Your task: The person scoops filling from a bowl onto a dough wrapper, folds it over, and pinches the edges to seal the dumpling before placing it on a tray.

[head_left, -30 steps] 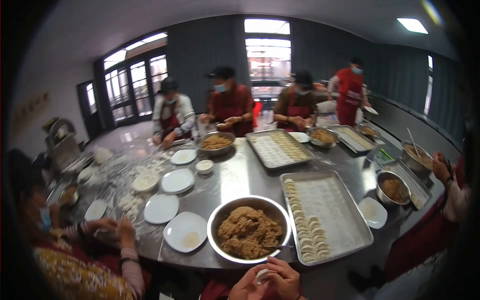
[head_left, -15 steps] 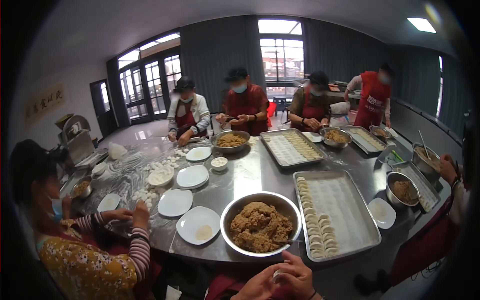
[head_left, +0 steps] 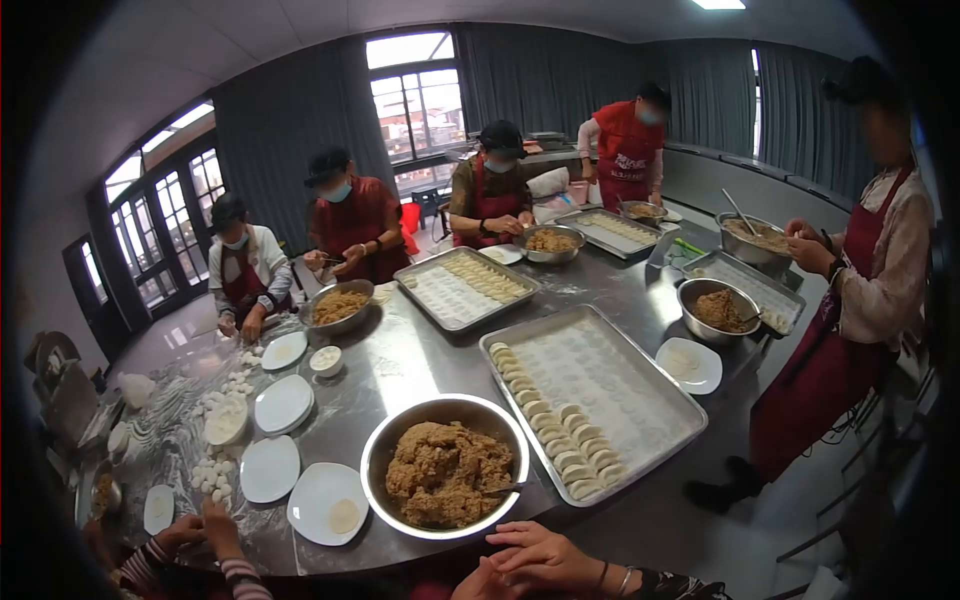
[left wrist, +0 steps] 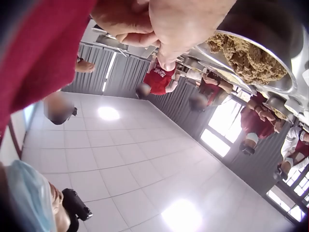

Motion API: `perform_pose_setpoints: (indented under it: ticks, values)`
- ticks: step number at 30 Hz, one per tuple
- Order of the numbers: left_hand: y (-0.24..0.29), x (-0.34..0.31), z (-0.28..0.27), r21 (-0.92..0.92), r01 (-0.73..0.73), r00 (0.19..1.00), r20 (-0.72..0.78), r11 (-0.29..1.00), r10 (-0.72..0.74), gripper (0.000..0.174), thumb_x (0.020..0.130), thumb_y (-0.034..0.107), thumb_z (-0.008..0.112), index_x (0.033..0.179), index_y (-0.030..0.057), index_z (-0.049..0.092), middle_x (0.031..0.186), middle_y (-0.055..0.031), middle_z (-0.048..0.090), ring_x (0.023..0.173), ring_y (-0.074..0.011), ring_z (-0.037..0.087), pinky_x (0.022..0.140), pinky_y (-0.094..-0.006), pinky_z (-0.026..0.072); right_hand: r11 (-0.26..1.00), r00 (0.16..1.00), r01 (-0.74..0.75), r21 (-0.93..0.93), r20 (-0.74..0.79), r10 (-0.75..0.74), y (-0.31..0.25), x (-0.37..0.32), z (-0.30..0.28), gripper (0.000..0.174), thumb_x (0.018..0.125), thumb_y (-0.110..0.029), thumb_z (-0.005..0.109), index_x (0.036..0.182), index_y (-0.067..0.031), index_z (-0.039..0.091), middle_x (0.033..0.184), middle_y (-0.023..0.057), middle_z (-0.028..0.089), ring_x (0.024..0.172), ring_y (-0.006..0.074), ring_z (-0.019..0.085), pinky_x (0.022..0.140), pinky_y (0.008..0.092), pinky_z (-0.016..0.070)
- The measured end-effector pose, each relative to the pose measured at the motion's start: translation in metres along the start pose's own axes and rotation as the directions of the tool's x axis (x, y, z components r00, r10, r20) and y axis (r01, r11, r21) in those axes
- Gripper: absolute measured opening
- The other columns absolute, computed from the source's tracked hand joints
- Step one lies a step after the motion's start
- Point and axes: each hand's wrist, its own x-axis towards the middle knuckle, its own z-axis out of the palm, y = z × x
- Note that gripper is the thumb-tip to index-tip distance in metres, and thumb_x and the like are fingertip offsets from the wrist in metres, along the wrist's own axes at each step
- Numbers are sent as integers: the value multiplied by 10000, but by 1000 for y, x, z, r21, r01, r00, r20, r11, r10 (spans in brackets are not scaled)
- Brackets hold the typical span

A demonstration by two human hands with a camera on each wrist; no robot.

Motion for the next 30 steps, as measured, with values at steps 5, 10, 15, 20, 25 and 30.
perform_pose_setpoints:
  ticks: [5, 10, 15, 20, 25, 30]
  values:
    - [6, 1, -12, 66, 33, 996, -82, 997, -27, 529, 939, 482, 342, 1222, 54, 471, 1175, -99, 559, 1096, -237, 526, 949, -382, 400, 995, 996, -84, -60, -44, 81, -14, 11, 2, 171, 756, -109, 667, 916, -53, 692, 1271, 165, 511, 1162, 300, 476, 966, 376, 374]
    - [9, 2, -26, 80, 97, 992, -86, 992, -90, 567, 920, 518, 356, 1214, 46, 470, 1176, -120, 557, 1092, -241, 532, 932, -377, 419, 996, 993, 48, -81, 112, -39, 15, 18, 5, 135, 747, -217, 689, 844, -125, 683, 1264, 142, 508, 1172, 333, 439, 972, 453, 335]
    - [8, 7, -35, 117, 139, 983, -135, 983, -123, 559, 918, 504, 377, 1247, 56, 437, 1187, -118, 546, 1099, -247, 528, 932, -382, 427, 983, 972, 93, -156, 226, -57, 25, 25, -3, 126, 741, -224, 686, 820, -131, 657, 1245, 135, 516, 1162, 348, 441, 944, 458, 356]
    - [-3, 4, -59, 64, 260, 948, -205, 963, -242, 497, 949, 438, 385, 1291, 77, 395, 1204, -113, 523, 1100, -259, 523, 923, -376, 437, 964, 916, 172, -205, 392, -81, 30, 22, -1, 103, 744, -221, 673, 787, -138, 629, 1238, 130, 520, 1150, 349, 449, 914, 468, 376]
    - [-6, 6, -74, 37, 250, 958, -152, 968, -241, 471, 961, 408, 381, 1285, 66, 394, 1209, -112, 514, 1091, -244, 528, 919, -362, 436, 945, 916, 205, -257, 391, -92, 35, 25, -3, 95, 775, -195, 641, 831, -120, 625, 1201, 115, 546, 1113, 335, 485, 893, 451, 396]
    - [3, 1, -58, 206, 239, 960, -197, 949, -199, 486, 952, 425, 394, 1264, 53, 409, 1181, -108, 528, 1074, -243, 537, 912, -363, 438, 966, 895, 140, -218, 446, -29, 40, 22, -3, 185, 805, -181, 641, 950, -69, 615, 1315, 121, 473, 1236, 303, 412, 945, 439, 358]
